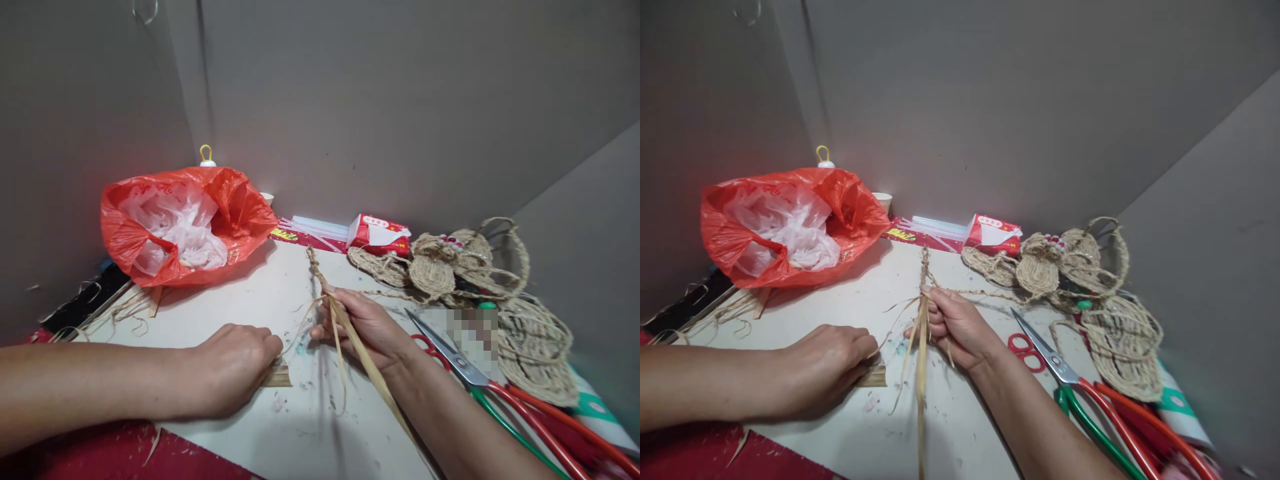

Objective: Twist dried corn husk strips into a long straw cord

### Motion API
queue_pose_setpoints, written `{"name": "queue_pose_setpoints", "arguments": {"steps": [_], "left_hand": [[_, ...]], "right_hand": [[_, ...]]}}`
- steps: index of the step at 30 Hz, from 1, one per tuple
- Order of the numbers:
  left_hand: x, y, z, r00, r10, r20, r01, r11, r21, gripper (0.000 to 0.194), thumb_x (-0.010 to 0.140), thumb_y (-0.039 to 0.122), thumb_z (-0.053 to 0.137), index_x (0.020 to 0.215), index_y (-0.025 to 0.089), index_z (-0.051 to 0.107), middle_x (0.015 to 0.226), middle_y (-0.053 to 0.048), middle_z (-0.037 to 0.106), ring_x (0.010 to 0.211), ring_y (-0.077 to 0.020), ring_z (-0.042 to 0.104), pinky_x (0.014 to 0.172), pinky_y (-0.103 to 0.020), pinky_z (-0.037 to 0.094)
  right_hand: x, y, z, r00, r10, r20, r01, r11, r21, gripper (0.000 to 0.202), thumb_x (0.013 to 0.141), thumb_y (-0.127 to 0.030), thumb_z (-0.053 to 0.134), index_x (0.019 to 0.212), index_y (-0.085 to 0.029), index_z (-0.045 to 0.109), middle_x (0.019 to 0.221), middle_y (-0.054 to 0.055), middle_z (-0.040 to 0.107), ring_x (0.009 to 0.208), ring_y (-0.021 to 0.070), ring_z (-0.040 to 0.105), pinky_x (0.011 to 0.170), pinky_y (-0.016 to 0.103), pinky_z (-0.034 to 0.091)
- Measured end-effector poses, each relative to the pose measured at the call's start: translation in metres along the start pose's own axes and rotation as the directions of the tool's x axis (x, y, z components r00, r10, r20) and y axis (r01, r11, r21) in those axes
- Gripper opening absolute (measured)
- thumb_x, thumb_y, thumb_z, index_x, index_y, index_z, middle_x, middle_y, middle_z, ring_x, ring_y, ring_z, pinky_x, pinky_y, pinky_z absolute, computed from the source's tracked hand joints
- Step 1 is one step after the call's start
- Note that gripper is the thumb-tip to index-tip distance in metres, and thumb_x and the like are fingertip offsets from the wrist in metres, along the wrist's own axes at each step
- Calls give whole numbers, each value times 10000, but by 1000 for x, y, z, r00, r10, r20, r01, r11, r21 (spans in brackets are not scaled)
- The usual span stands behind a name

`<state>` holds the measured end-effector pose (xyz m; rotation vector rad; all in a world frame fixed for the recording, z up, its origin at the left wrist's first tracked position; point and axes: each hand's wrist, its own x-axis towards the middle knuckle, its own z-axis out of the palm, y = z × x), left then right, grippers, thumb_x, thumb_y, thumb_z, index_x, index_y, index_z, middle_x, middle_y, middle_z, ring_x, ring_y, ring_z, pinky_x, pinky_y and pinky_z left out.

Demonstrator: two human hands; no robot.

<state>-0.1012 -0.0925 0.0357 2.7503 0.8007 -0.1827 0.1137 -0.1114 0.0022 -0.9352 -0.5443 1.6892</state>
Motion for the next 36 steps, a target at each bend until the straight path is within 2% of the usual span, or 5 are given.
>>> {"name": "queue_pose_setpoints", "arguments": {"steps": [16,20,28,32,36], "left_hand": [[-3,-31,-8,981,8,-196,-51,975,-215,97,878,220,428,811,187,489,773,-11,561,661,-123,497,601,-228,375],[-20,-15,2,955,294,-51,-296,954,-45,49,826,154,504,831,187,540,812,-24,590,704,-139,530,643,-237,414],[-18,-19,18,943,322,-84,-277,900,336,162,793,13,440,815,143,536,749,-67,577,643,-187,525,570,-304,411],[-3,-32,-5,977,-13,-214,-32,977,-209,105,806,121,465,722,157,516,671,-21,561,590,-131,509,558,-260,397],[20,-47,-35,978,-189,88,157,390,-907,137,781,251,510,684,161,474,587,14,544,525,-98,533,530,-234,436]], "right_hand": [[0,0,2,1000,16,-5,-16,1000,-4,374,670,-336,778,574,-190,447,465,-104,360,329,14,224,518,307,579],[-1,-1,4,1000,14,-7,-14,1000,-1,373,670,-315,779,568,-187,444,474,-109,329,338,12,207,510,320,575],[-1,0,5,1000,20,6,-20,1000,-14,396,653,-337,787,561,-189,432,467,-113,327,343,11,194,521,307,575],[0,-1,6,1000,12,-14,-12,1000,18,394,644,-310,791,577,-197,419,466,-115,331,335,16,212,505,312,574],[0,-2,5,1000,9,-19,-8,999,41,383,653,-304,789,585,-191,430,463,-119,320,331,12,220,509,288,566]]}}
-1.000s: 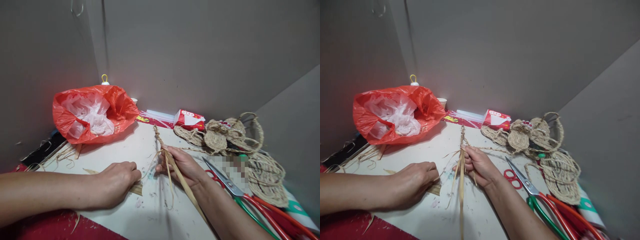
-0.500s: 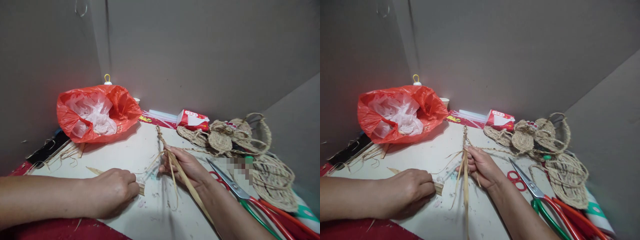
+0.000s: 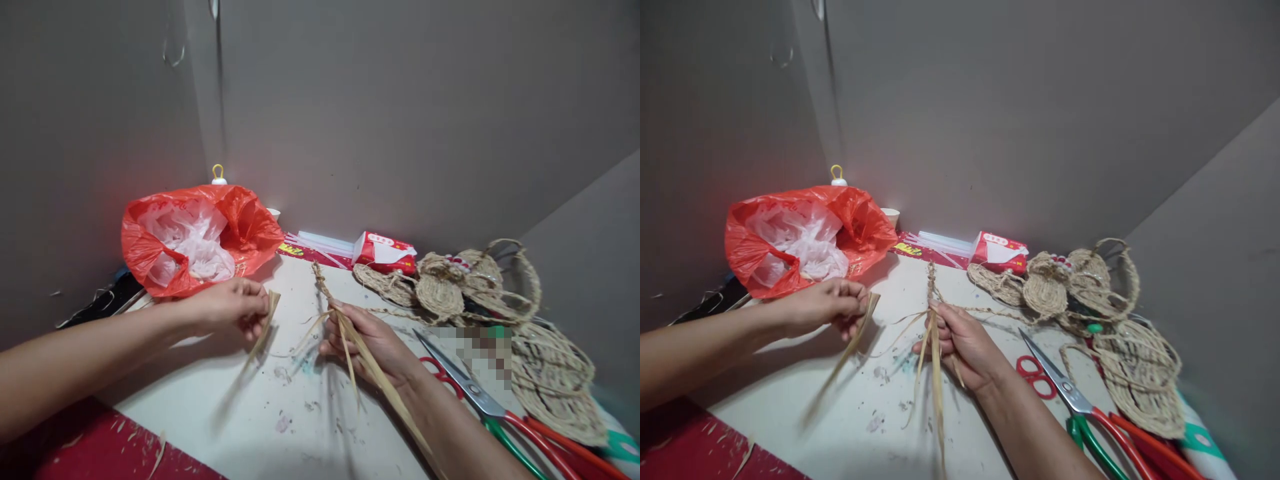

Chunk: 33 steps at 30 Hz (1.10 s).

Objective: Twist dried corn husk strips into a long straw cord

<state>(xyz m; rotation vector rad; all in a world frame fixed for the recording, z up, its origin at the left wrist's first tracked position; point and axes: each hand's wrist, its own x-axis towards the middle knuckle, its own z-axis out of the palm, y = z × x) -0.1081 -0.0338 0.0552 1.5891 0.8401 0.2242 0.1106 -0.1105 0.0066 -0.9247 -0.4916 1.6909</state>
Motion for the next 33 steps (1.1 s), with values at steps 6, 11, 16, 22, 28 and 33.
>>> {"name": "queue_pose_setpoints", "arguments": {"steps": [6,11,16,22,28,33], "left_hand": [[38,-17,-1,932,-272,240,306,944,-119,130,650,233,617,677,126,548,544,-14,594,412,-82,515,412,-194,405],[39,-20,11,981,-188,39,173,952,252,245,706,386,591,648,159,522,525,16,567,422,-108,515,410,-218,399],[33,-12,18,995,43,-90,16,819,574,161,646,300,637,638,157,563,549,26,557,495,-99,473,460,-206,315],[41,-19,26,999,36,-27,-22,913,408,46,644,137,525,616,150,559,543,34,532,501,-92,470,485,-196,337],[47,-25,40,986,133,-101,-98,950,295,73,668,185,571,632,158,513,543,44,489,492,-74,411,451,-188,296],[50,-33,42,1000,-10,-25,8,999,-50,204,660,207,612,789,189,456,493,80,472,425,-92,449,439,-205,371]], "right_hand": [[-1,-1,0,998,-57,13,57,997,55,340,702,-288,756,612,-187,445,462,-132,312,339,4,211,688,334,580],[-1,1,7,1000,-5,5,4,996,85,401,639,-276,802,570,-194,415,445,-140,292,339,3,199,857,414,530],[0,1,8,1000,-10,18,9,998,58,399,654,-290,792,568,-195,414,439,-141,268,347,7,177,819,390,541],[-2,2,9,1000,-23,-5,23,999,48,385,654,-278,790,582,-196,421,444,-140,275,350,8,176,789,389,553],[0,2,9,998,-20,-59,26,995,98,453,588,-263,832,564,-200,385,459,-137,273,351,1,155,729,354,574],[3,5,4,997,-5,-78,13,994,112,422,629,-264,811,568,-196,399,461,-131,285,349,5,167,691,350,581]]}}
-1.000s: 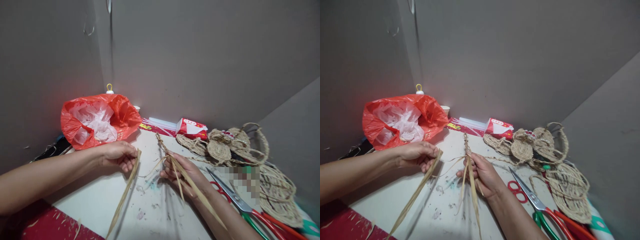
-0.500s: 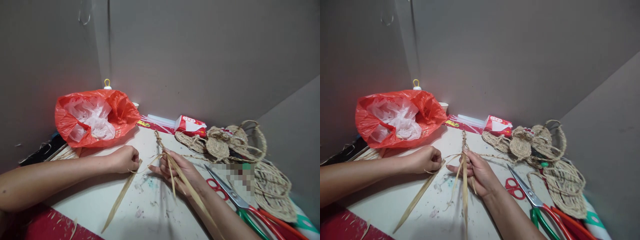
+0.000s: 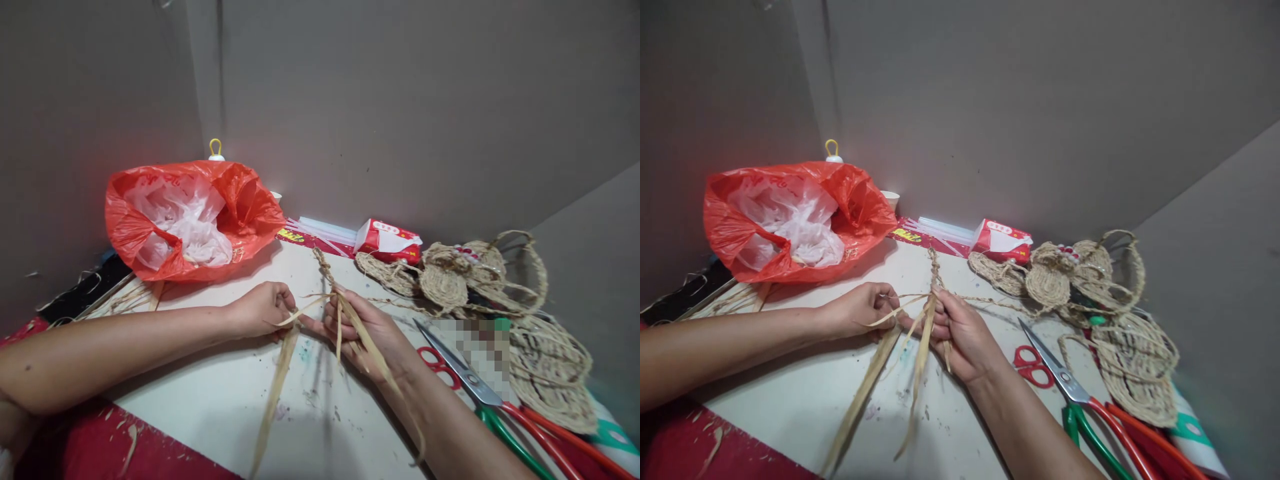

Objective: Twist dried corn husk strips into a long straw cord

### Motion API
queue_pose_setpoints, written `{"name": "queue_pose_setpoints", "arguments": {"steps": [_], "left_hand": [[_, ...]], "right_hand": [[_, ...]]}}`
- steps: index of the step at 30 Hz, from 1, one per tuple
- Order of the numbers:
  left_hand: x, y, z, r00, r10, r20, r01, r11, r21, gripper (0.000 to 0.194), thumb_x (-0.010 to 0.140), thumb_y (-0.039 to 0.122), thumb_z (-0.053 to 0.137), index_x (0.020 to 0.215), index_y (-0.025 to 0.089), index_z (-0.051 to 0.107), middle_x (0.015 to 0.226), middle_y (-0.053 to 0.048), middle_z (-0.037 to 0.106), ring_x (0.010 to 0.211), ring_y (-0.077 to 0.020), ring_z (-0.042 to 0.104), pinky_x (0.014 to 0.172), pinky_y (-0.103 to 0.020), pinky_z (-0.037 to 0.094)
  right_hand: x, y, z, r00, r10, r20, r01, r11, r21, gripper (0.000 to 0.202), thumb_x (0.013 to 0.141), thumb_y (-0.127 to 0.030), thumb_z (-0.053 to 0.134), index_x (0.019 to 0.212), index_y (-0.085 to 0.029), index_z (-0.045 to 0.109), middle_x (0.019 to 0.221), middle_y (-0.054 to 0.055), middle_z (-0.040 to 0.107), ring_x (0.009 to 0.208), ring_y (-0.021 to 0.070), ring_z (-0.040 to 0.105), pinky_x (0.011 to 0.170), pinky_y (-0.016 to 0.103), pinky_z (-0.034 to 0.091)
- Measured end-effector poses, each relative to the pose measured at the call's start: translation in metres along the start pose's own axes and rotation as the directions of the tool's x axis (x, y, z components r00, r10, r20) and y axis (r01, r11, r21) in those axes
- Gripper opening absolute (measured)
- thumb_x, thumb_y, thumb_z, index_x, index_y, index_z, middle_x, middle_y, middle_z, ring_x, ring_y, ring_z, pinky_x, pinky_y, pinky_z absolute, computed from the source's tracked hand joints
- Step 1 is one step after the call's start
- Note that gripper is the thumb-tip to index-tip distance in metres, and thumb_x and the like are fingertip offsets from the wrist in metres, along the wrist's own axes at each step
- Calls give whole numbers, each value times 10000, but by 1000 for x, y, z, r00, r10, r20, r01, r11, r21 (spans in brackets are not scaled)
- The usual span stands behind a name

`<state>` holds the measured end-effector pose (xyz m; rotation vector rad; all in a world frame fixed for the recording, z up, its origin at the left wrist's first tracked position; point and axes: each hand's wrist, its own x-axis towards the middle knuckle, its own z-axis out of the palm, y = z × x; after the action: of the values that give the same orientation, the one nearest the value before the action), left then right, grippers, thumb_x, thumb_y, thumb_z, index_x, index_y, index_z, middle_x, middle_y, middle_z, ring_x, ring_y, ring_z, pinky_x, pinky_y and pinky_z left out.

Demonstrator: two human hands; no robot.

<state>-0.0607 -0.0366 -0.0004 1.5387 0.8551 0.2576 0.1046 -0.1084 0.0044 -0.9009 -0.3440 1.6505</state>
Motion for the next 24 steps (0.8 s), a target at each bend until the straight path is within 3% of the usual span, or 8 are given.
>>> {"name": "queue_pose_setpoints", "arguments": {"steps": [3,8,11,17,21,24], "left_hand": [[4,-5,-1,1000,18,23,-18,1000,-20,219,660,162,588,826,191,448,523,72,509,427,-102,480,453,-221,400],[6,-5,1,977,190,-95,-144,921,362,156,671,121,563,807,170,505,590,37,539,510,-97,471,467,-195,327],[1,0,4,958,257,-131,-165,861,481,122,692,111,532,799,169,521,593,39,526,530,-95,458,489,-197,320],[-4,4,6,958,249,-145,-158,874,459,193,693,71,520,850,181,495,561,65,481,505,-90,433,468,-192,288],[-3,-2,7,944,295,-147,-204,874,441,182,702,64,498,833,189,477,579,63,473,527,-91,431,490,-196,302],[-4,-5,9,940,309,-143,-251,913,321,165,713,72,510,818,189,463,610,59,478,564,-91,453,530,-200,341]], "right_hand": [[1,2,-2,1000,-4,-1,4,999,-53,383,684,-305,773,571,-193,425,452,-124,288,346,12,187,675,351,581],[1,5,-1,999,-39,13,41,991,-129,369,689,-335,769,599,-187,443,475,-99,346,364,22,260,550,265,543],[0,7,1,996,-80,48,87,982,-169,393,698,-348,765,591,-180,426,484,-100,335,362,13,255,435,184,444],[-2,8,9,993,-91,81,109,960,-258,437,642,-389,791,536,-170,428,457,-90,346,383,17,230,363,156,262],[-2,8,11,992,-91,88,114,947,-301,432,683,-409,757,550,-171,421,464,-95,332,379,18,222,381,165,250],[-2,10,11,990,-78,117,116,926,-361,443,722,-423,722,555,-175,395,484,-94,319,395,24,238,410,175,258]]}}
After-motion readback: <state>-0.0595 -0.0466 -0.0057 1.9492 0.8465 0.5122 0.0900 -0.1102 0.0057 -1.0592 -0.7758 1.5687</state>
